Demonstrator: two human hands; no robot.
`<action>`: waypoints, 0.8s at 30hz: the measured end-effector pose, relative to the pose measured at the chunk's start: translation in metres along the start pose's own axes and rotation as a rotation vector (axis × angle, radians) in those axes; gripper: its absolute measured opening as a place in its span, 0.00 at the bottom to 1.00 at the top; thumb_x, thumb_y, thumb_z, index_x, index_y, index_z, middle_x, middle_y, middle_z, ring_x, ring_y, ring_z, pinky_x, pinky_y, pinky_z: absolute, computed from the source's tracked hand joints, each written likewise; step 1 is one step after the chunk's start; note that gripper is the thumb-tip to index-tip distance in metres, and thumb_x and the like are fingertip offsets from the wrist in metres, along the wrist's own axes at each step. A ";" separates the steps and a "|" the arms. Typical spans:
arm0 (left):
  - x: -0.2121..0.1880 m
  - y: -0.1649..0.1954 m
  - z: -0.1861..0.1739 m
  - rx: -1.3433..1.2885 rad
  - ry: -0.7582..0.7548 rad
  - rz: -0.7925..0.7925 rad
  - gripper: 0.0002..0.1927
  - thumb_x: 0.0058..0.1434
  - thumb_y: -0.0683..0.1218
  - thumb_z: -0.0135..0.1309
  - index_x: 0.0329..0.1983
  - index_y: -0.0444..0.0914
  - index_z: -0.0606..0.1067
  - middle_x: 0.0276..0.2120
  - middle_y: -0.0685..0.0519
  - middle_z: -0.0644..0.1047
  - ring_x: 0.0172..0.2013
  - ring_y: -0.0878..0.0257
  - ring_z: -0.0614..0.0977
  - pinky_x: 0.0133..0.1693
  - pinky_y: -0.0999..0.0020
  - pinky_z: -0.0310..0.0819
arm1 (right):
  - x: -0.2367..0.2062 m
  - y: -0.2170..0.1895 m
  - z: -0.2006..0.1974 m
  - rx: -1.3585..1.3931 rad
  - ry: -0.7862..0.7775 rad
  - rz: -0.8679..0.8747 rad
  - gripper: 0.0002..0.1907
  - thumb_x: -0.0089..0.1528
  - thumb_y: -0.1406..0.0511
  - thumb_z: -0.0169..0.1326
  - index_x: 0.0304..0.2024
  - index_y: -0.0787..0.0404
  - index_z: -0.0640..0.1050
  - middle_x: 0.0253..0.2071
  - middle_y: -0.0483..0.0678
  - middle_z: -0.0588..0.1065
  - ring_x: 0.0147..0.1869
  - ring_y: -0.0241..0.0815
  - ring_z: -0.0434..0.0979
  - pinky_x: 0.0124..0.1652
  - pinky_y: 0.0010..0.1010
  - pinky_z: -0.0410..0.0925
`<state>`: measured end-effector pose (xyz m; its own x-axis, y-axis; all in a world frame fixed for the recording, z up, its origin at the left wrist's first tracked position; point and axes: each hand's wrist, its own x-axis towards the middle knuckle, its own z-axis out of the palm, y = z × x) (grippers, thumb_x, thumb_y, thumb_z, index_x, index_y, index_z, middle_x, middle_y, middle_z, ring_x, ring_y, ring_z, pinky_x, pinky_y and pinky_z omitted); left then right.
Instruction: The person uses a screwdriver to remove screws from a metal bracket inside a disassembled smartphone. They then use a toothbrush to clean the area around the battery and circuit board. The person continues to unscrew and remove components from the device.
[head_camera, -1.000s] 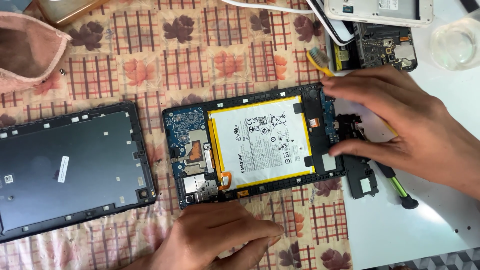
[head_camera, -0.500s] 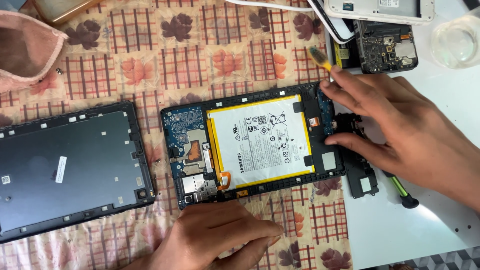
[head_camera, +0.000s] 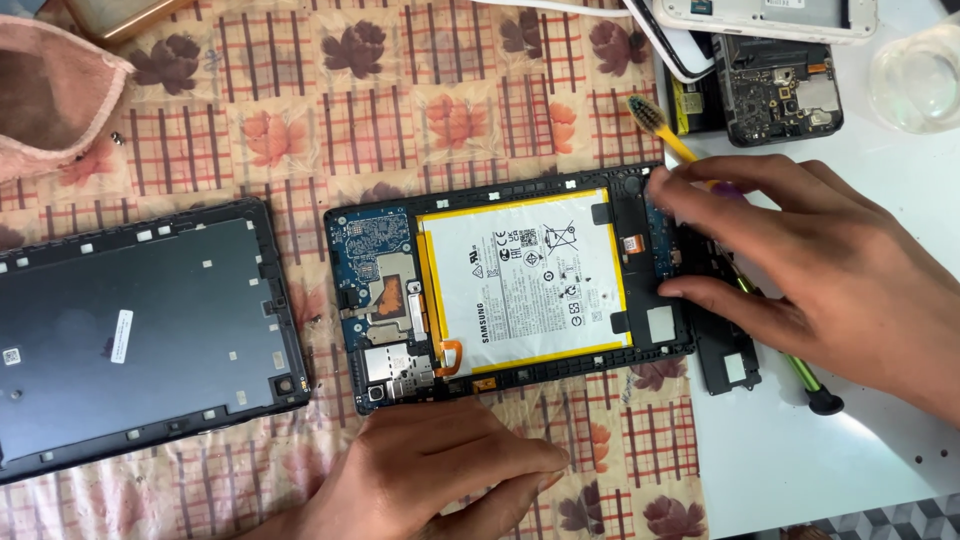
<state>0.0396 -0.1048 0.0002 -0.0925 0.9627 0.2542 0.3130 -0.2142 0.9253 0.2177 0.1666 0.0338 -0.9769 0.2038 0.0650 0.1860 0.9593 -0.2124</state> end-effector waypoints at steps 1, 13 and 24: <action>0.000 0.000 0.000 0.000 -0.001 -0.002 0.12 0.58 0.33 0.65 0.45 0.35 0.82 0.30 0.51 0.82 0.30 0.64 0.85 0.31 0.69 0.81 | 0.000 0.000 0.000 -0.043 0.008 -0.056 0.36 0.54 0.56 0.66 0.63 0.59 0.75 0.59 0.51 0.77 0.57 0.47 0.78 0.49 0.40 0.75; -0.001 -0.001 0.000 0.000 0.000 -0.014 0.11 0.60 0.35 0.66 0.45 0.36 0.82 0.32 0.51 0.83 0.31 0.64 0.86 0.33 0.68 0.82 | 0.003 0.003 -0.003 0.031 0.010 -0.096 0.27 0.53 0.61 0.64 0.56 0.52 0.81 0.62 0.46 0.71 0.60 0.47 0.70 0.51 0.41 0.72; 0.001 0.003 0.000 0.018 0.031 -0.018 0.09 0.56 0.36 0.65 0.41 0.34 0.81 0.29 0.51 0.82 0.28 0.63 0.85 0.29 0.68 0.80 | -0.001 -0.001 -0.002 0.050 0.006 -0.072 0.24 0.53 0.62 0.66 0.52 0.56 0.83 0.59 0.41 0.76 0.54 0.46 0.75 0.46 0.37 0.74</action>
<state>0.0407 -0.1040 0.0028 -0.1272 0.9608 0.2464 0.3282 -0.1936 0.9246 0.2184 0.1661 0.0361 -0.9869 0.1359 0.0875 0.1097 0.9607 -0.2550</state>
